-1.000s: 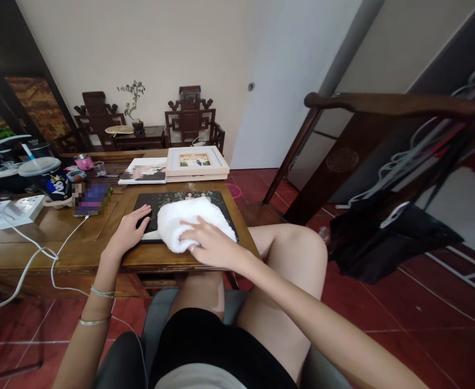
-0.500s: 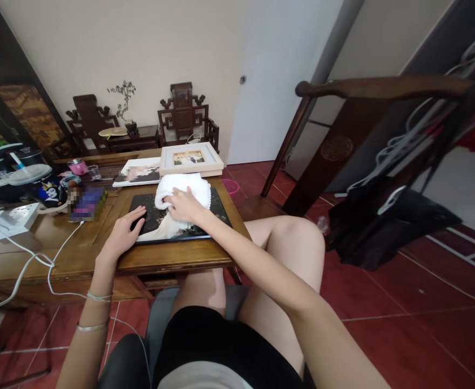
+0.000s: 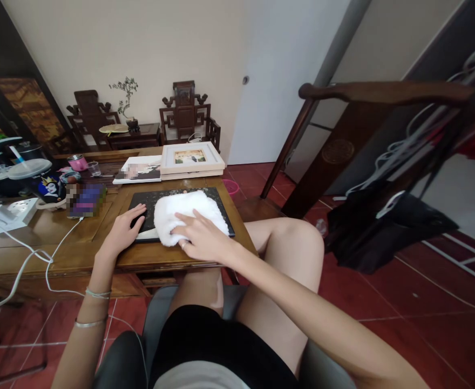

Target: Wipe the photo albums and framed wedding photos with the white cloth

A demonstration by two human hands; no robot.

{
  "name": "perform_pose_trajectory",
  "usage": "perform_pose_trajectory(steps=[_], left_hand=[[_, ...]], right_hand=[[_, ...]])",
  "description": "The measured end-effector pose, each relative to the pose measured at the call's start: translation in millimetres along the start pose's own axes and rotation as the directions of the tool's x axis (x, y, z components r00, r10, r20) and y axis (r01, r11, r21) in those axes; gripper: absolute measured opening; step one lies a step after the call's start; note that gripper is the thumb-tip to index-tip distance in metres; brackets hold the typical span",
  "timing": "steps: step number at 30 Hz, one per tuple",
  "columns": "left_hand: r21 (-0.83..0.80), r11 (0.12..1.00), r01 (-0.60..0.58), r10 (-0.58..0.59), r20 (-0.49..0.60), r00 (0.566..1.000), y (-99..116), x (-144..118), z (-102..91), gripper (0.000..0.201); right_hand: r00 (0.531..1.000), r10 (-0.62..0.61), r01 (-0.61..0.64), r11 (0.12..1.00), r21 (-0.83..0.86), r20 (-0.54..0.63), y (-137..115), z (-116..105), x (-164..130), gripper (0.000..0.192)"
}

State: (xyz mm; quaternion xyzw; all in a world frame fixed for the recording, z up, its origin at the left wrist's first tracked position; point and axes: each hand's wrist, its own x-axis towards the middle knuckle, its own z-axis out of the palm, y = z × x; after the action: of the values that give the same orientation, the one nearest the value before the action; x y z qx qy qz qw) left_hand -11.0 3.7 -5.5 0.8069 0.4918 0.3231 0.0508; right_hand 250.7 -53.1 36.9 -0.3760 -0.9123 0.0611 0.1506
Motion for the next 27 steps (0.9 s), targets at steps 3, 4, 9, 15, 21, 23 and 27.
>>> perform_pose_trajectory(steps=[3, 4, 9, 15, 21, 23, 27], left_hand=[[0.0, 1.0, -0.002, 0.002, 0.003, 1.0, 0.1, 0.4, 0.0, 0.042], [-0.002, 1.0, -0.002, 0.002, 0.001, 1.0, 0.2, 0.5, 0.1, 0.042], [-0.015, 1.0, -0.001, 0.001, -0.007, 1.0, 0.2, 0.5, -0.1, 0.041], [-0.016, 1.0, -0.003, 0.003, 0.009, 1.0, 0.8, 0.2, -1.5, 0.041], [-0.026, 1.0, -0.007, 0.008, 0.032, 0.999, 3.3, -0.1, -2.5, 0.041], [-0.023, 1.0, 0.01, -0.01, 0.035, 0.999, 3.8, -0.3, -2.5, 0.04], [-0.022, 0.999, 0.033, -0.033, 0.02, 0.999, 3.8, -1.1, -1.3, 0.041]], right_hand=[[0.998, 0.053, -0.053, 0.998, -0.034, -0.018, 24.6, 3.1, 30.5, 0.039], [0.997, 0.068, -0.069, 0.996, -0.047, -0.022, 32.7, 3.9, 42.8, 0.039], [0.987, 0.16, -0.162, 0.981, -0.106, -0.03, 58.0, 7.2, 104.3, 0.042], [0.996, 0.084, -0.085, 0.99, -0.113, -0.013, 44.5, 17.0, 117.4, 0.04], [0.992, -0.117, 0.117, 0.993, 0.011, -0.042, 1.6, 12.4, 37.0, 0.034], [0.988, -0.152, 0.154, 0.986, 0.056, -0.032, -5.0, 5.0, 9.2, 0.03], [0.996, -0.093, 0.094, 0.991, 0.099, -0.016, 7.4, -7.3, -22.9, 0.029]])
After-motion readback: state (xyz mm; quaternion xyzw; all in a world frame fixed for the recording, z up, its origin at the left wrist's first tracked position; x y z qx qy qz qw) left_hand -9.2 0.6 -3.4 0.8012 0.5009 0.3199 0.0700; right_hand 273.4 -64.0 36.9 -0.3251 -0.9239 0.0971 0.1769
